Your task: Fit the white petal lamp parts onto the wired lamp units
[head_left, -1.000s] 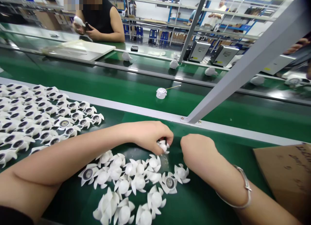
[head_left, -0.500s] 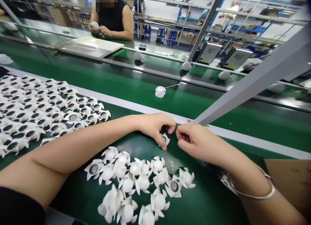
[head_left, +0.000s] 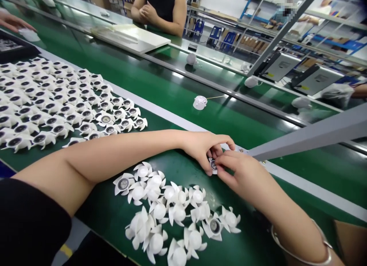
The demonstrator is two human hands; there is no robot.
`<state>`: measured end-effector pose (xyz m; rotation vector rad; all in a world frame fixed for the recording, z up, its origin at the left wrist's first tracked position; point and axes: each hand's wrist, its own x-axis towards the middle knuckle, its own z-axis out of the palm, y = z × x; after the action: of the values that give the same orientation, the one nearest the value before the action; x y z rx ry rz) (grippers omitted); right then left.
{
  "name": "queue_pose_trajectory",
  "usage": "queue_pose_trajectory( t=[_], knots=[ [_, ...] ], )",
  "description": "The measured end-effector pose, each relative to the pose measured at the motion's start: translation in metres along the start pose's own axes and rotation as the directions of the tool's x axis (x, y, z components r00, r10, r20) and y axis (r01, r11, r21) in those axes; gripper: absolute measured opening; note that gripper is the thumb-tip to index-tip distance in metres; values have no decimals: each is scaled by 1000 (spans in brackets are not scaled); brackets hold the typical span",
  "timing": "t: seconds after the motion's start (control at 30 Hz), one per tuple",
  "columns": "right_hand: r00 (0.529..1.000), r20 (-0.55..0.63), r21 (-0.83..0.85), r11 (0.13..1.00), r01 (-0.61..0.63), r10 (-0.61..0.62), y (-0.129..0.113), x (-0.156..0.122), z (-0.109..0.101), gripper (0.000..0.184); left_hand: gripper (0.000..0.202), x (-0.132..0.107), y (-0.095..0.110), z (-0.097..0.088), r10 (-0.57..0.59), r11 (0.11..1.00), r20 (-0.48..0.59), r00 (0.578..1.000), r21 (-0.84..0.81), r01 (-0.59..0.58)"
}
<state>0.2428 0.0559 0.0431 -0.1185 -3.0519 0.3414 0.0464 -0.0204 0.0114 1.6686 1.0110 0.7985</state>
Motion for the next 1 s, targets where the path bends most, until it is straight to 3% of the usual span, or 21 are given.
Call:
queue_pose_trajectory(
  t=[0.17,0.33,0.57,0.9,1.0],
  knots=[
    [994,-87,-280,959,45,-72,-12,-1,0,15,79,0,-1,0,-10,1000,5,1000,6,10],
    [986,-130,-418,908,39,-103,-20,-1,3,17,79,0,-2,0,19,999,5,1000,45,-19],
    [986,-107,-474,879,60,-125,-24,-1,3,17,79,1,-5,0,36,997,-2,999,74,-35],
    [978,49,-589,785,191,-201,-38,-7,4,22,76,4,-7,0,2,1000,13,1000,-3,-2],
    [988,42,-573,806,148,-151,-42,-10,2,22,73,4,-7,0,-11,1000,13,1000,-8,11]
  ],
)
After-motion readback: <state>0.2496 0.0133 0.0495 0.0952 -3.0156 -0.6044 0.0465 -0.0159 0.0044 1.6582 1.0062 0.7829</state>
